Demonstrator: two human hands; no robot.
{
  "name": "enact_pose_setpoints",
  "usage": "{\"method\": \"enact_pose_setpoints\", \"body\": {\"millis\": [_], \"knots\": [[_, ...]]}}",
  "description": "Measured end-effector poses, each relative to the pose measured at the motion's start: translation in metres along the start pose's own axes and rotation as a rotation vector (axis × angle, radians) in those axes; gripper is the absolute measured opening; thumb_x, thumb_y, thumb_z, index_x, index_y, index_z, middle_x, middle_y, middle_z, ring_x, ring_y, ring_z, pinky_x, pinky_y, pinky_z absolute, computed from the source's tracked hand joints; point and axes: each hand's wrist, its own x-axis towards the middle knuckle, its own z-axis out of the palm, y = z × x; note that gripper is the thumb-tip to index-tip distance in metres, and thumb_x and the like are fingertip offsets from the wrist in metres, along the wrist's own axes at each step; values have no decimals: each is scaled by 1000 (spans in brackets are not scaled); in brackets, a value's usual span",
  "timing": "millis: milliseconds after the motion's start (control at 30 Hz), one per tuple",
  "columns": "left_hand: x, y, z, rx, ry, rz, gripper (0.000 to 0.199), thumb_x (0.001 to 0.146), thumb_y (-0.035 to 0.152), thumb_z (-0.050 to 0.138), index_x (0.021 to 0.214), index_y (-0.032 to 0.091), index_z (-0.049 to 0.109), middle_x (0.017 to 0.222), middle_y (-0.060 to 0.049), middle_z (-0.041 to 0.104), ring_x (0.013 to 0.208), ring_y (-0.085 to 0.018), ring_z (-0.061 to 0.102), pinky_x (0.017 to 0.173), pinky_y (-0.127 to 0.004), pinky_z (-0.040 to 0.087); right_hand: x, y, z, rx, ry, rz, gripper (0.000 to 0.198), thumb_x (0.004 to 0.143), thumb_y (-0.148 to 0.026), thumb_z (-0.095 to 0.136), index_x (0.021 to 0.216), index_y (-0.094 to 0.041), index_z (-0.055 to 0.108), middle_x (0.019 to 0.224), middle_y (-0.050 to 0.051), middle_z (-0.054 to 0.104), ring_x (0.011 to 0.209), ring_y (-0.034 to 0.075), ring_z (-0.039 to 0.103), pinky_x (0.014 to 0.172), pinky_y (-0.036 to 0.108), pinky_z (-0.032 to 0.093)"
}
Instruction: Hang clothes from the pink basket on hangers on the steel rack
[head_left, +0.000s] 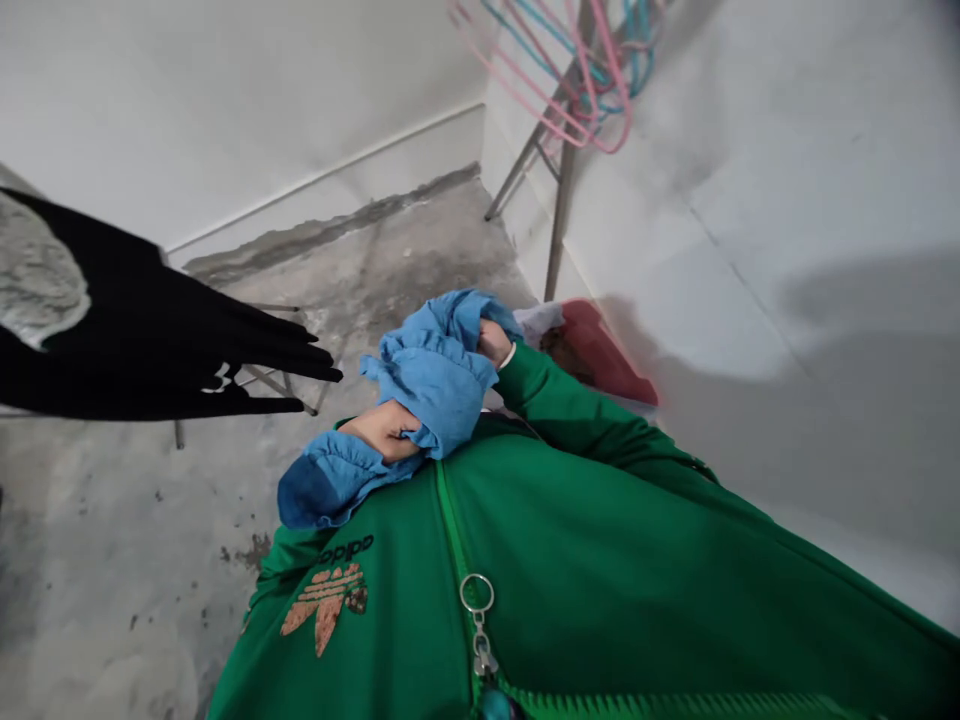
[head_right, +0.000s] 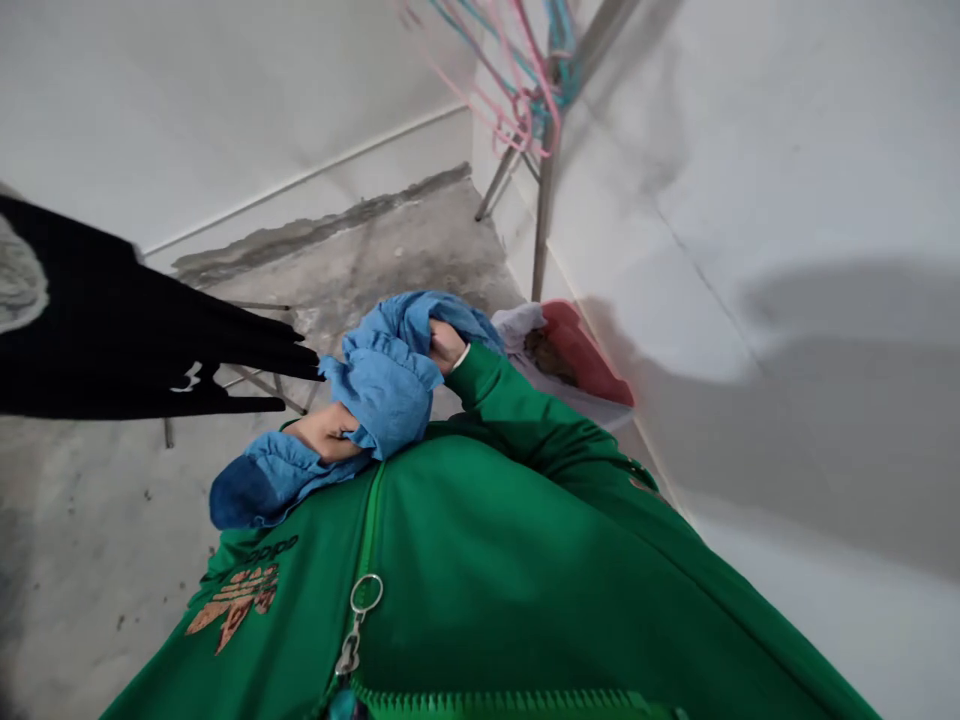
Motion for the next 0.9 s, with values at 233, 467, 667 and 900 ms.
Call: {"method": "enact_pose_setpoints", "body": {"millis": [233,467,667,900], "knots": [[-54,-34,32,-161,761,-269,63,57,76,65,89,22,68,99,-13,68,119,-36,56,104,-53,45,18,-20,77,-126,-176,-170,44,64,-58,59,91,-23,59,88,5,70,110,25,61,101,47,48],[-96,-28,4,-310,1657,-211,63,81,72,43,115,21,57,118,-11,66,125,-24,54,109,-46,45,45,-10,105,-211,-69,-49,40,74,-63,50,86,-25,58,85,4,70,108,24,61,100,46,49],[-140,19,-42,-309,1715,27,61,95,62,12,123,22,49,129,-2,62,134,-19,47,113,-44,41,89,-2,89,-140,39,102,29,89,-35,37,89,-19,62,80,4,71,97,18,65,96,40,52],[-149,40,-73,-191,1706,57,73,90,73,8,124,24,50,119,1,67,134,-18,47,116,-44,39,111,19,63,-239,168,152,21,82,-31,49,82,-16,63,73,6,70,85,21,67,87,42,56]]}}
